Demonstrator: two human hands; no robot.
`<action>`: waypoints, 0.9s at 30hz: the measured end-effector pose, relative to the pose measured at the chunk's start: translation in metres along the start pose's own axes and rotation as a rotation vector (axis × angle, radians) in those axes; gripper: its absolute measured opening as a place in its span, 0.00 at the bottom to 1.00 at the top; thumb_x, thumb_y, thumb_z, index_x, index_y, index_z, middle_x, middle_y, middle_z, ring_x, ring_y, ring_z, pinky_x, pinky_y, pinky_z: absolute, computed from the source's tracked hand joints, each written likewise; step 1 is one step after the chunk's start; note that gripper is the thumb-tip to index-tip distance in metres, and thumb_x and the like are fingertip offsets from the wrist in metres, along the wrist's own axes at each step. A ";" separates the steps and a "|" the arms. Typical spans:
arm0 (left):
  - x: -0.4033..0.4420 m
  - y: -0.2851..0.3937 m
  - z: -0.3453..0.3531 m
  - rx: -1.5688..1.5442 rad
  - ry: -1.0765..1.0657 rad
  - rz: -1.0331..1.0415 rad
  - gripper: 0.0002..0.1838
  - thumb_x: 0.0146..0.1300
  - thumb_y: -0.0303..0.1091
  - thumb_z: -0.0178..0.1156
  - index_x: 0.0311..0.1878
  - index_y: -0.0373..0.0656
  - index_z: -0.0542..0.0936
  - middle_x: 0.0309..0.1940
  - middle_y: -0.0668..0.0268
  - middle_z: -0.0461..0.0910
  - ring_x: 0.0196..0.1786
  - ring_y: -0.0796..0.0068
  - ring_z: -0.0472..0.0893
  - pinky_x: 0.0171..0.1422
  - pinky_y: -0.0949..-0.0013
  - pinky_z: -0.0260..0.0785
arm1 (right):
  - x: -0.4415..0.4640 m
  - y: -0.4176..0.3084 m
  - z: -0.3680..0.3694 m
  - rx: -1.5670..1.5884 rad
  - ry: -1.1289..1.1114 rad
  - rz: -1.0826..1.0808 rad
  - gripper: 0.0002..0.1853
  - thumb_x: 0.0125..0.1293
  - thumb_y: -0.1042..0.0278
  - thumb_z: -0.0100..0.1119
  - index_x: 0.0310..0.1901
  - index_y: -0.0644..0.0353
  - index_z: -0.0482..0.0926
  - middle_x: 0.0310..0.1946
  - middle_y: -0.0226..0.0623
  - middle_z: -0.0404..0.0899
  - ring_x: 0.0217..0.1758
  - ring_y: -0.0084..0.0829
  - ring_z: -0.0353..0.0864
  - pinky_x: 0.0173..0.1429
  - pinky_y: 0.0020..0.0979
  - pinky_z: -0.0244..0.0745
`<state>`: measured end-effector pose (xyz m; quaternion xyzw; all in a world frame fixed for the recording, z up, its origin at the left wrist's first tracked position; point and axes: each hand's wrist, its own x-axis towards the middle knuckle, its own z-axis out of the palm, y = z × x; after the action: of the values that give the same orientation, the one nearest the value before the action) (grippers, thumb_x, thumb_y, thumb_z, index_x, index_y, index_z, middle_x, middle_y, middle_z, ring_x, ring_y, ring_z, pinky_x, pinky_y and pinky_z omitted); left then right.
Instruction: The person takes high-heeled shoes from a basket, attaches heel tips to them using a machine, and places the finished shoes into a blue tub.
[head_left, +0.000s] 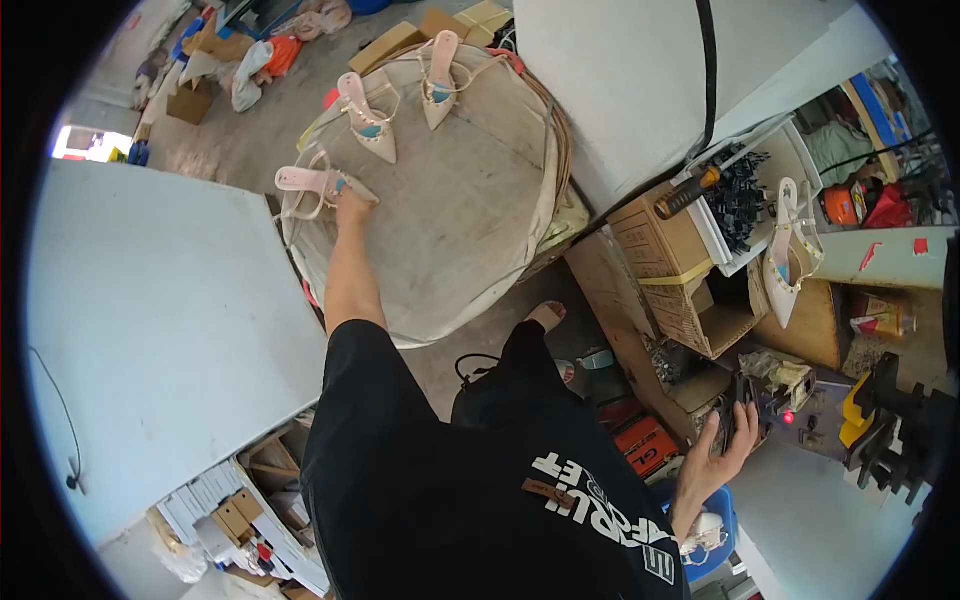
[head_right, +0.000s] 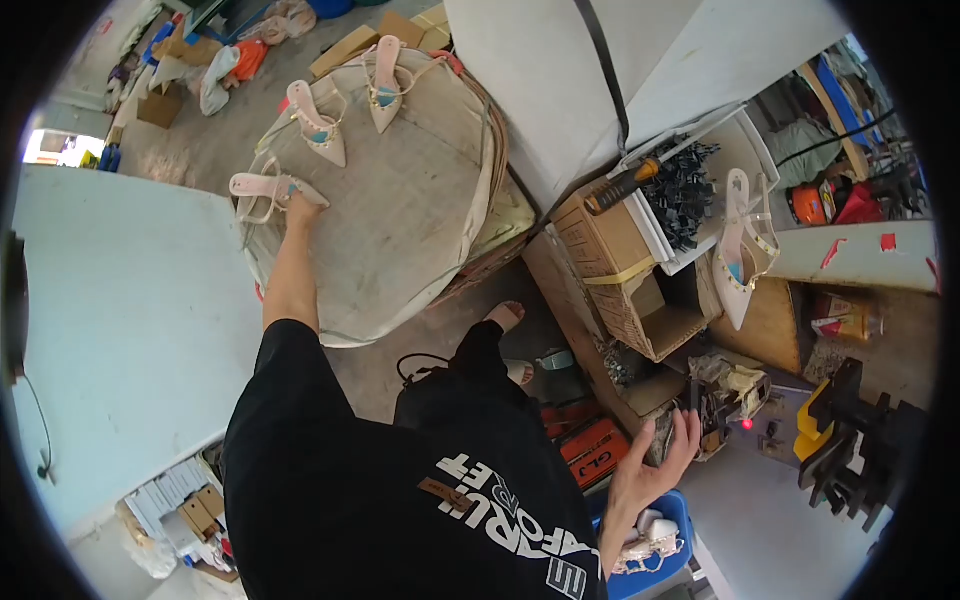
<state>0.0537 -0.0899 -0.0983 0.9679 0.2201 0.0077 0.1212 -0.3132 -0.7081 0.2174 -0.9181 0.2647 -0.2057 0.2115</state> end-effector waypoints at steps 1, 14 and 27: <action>-0.005 0.015 -0.015 -0.001 -0.007 0.013 0.41 0.51 0.38 0.70 0.67 0.33 0.67 0.65 0.42 0.71 0.68 0.44 0.71 0.68 0.54 0.68 | 0.001 -0.004 0.002 0.028 -0.022 -0.017 0.16 0.67 0.73 0.62 0.56 0.66 0.78 0.63 0.48 0.73 0.67 0.44 0.71 0.72 0.39 0.61; -0.390 0.302 -0.212 -0.769 -0.547 1.193 0.09 0.59 0.35 0.68 0.31 0.43 0.79 0.25 0.60 0.75 0.28 0.60 0.78 0.32 0.60 0.68 | 0.005 -0.054 0.038 1.432 -0.581 0.126 0.56 0.62 0.26 0.55 0.76 0.67 0.53 0.68 0.47 0.69 0.73 0.38 0.66 0.76 0.40 0.57; -0.453 0.433 -0.214 -0.937 -1.517 0.979 0.13 0.71 0.27 0.58 0.55 0.33 0.79 0.34 0.62 0.87 0.17 0.90 0.66 0.21 0.82 0.56 | -0.100 0.008 -0.070 0.307 0.219 0.226 0.41 0.56 0.61 0.72 0.69 0.64 0.65 0.65 0.46 0.64 0.66 0.44 0.70 0.71 0.37 0.63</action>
<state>-0.1867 -0.6129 0.2300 0.5565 -0.3602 -0.4742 0.5794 -0.4283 -0.6764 0.2443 -0.8118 0.3530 -0.3170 0.3405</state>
